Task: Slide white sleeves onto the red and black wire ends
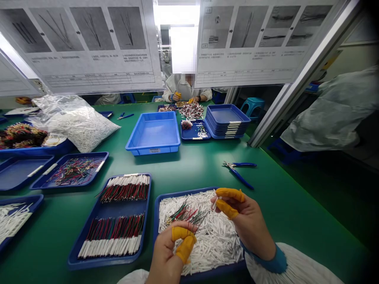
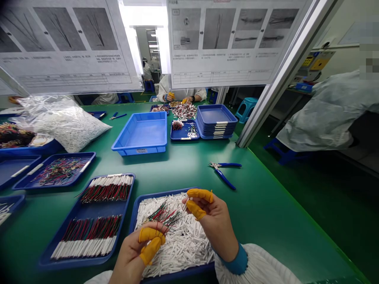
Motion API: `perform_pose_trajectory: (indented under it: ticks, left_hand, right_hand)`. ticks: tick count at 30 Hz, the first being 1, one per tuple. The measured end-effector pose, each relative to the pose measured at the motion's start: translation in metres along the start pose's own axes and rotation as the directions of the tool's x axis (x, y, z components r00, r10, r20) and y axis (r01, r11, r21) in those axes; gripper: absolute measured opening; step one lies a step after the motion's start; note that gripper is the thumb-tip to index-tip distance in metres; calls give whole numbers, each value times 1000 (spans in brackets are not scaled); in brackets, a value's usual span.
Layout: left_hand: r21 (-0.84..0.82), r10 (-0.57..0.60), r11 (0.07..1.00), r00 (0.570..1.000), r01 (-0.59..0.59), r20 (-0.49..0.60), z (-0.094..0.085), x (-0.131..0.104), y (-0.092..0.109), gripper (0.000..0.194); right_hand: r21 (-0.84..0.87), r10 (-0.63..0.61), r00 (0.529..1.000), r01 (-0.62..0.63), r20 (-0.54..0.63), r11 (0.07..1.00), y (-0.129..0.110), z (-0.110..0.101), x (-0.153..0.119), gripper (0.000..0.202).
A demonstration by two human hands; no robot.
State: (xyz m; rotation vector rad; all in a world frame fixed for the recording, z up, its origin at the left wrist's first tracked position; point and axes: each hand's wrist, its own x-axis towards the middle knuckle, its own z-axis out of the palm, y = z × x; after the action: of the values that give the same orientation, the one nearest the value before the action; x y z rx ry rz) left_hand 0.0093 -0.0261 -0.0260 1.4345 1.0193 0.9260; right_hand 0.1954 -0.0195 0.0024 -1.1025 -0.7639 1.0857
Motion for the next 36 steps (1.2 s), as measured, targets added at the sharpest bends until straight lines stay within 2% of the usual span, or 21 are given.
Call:
perform_pose_trajectory:
  ticks: [12, 16, 19, 21, 26, 36]
  left_hand:
    - [15, -16, 1000, 1000, 16, 23, 1, 0, 2, 9]
    - [-13, -11, 1000, 1000, 11, 22, 1, 1, 1, 8]
    - [-39, -15, 999, 1000, 15, 5, 1, 1, -2, 8]
    - [-42, -25, 999, 1000, 26, 7, 0, 0, -3, 8]
    - [0, -23, 1000, 999, 23, 42, 1, -1, 1, 8]
    - [83, -4, 997, 997, -3, 83, 3, -1, 1, 9]
  right_hand:
    - [-53, -36, 998, 38, 47, 998, 3, 2, -4, 18]
    - [-101, -30, 988, 46, 154, 994, 16, 1, -6, 19]
    - [-127, 26, 974, 3, 225, 992, 15, 0, -5, 26]
    - [-132, 37, 982, -12, 187, 991, 9, -1, -2, 25]
    - [-88, -57, 997, 61, 41, 994, -5, -2, 2, 19]
    - [-115, -178, 982, 184, 56, 976, 0, -3, -2, 22]
